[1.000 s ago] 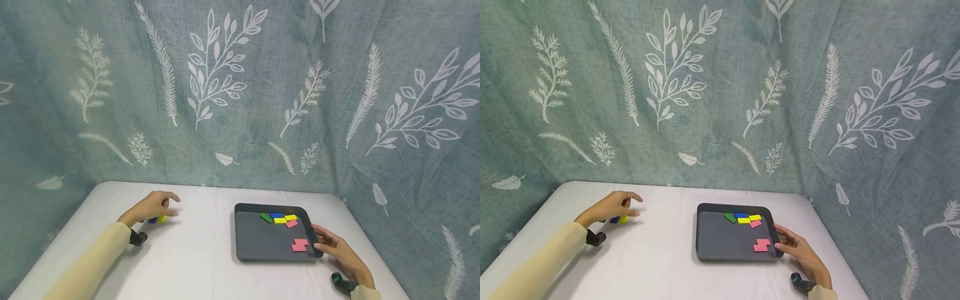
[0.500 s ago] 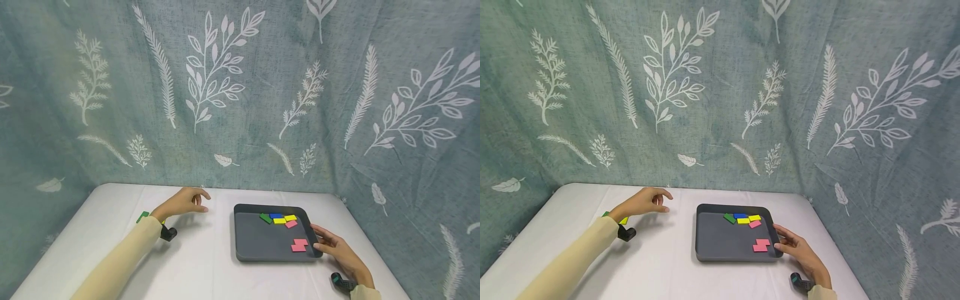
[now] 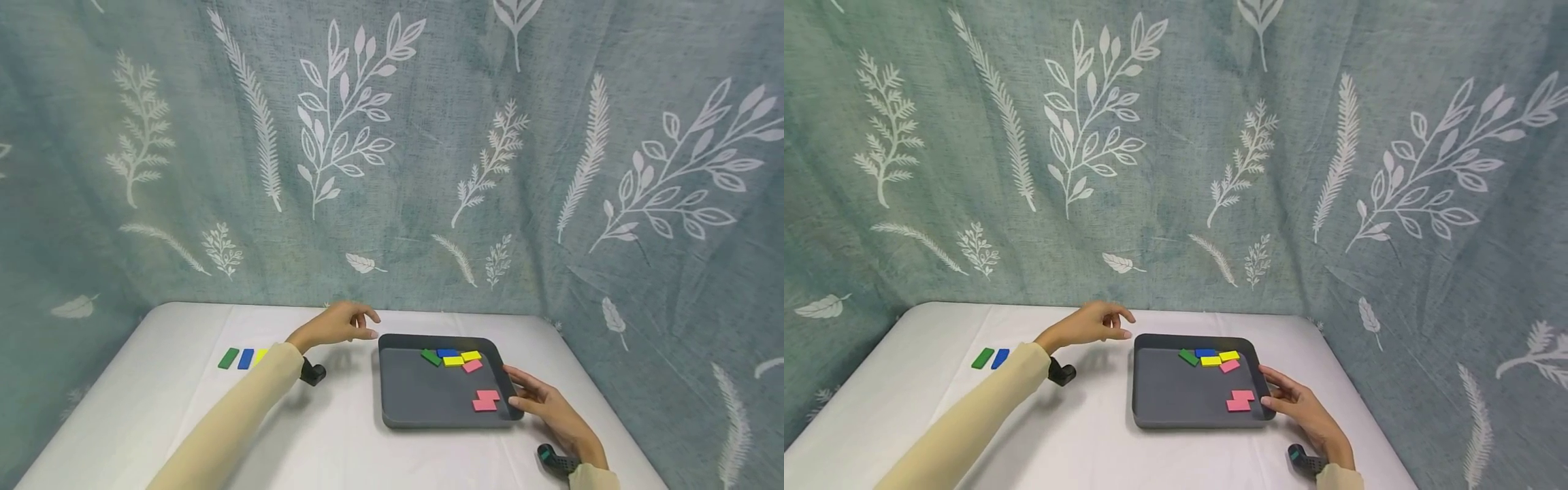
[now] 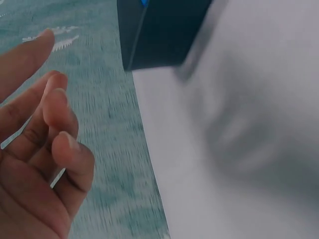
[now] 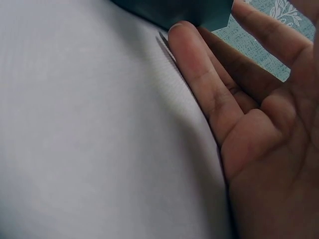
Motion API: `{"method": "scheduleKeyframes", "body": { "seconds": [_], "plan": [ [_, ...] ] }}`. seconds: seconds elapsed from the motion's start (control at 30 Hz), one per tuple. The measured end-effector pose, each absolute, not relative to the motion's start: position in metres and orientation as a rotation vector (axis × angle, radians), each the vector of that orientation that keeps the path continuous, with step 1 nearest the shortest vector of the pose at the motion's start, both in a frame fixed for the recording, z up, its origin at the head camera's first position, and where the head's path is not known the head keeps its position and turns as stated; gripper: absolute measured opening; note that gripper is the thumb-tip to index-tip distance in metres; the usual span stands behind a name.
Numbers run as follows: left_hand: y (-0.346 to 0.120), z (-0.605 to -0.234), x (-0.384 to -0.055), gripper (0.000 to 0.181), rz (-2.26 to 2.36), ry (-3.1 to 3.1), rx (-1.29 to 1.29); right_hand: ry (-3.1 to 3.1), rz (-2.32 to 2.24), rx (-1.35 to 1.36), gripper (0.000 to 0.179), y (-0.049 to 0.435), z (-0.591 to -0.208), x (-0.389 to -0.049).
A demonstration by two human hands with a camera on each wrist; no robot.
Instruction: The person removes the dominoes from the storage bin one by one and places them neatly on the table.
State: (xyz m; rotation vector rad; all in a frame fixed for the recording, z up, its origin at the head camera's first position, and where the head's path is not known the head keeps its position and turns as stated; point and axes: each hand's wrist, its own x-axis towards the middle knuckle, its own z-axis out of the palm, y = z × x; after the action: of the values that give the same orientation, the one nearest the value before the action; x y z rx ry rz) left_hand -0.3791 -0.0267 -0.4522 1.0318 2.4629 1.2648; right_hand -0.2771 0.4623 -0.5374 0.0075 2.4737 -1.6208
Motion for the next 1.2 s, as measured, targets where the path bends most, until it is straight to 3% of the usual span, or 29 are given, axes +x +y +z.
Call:
{"method": "scheduleKeyframes", "body": {
  "seconds": [1.2],
  "plan": [
    [0.123, -0.458, -0.383, 0.026, 1.336, 2.257, 1.158, 2.444, -1.647, 0.012, 0.074, 0.465, -0.537, -0.276]
  ]
}}
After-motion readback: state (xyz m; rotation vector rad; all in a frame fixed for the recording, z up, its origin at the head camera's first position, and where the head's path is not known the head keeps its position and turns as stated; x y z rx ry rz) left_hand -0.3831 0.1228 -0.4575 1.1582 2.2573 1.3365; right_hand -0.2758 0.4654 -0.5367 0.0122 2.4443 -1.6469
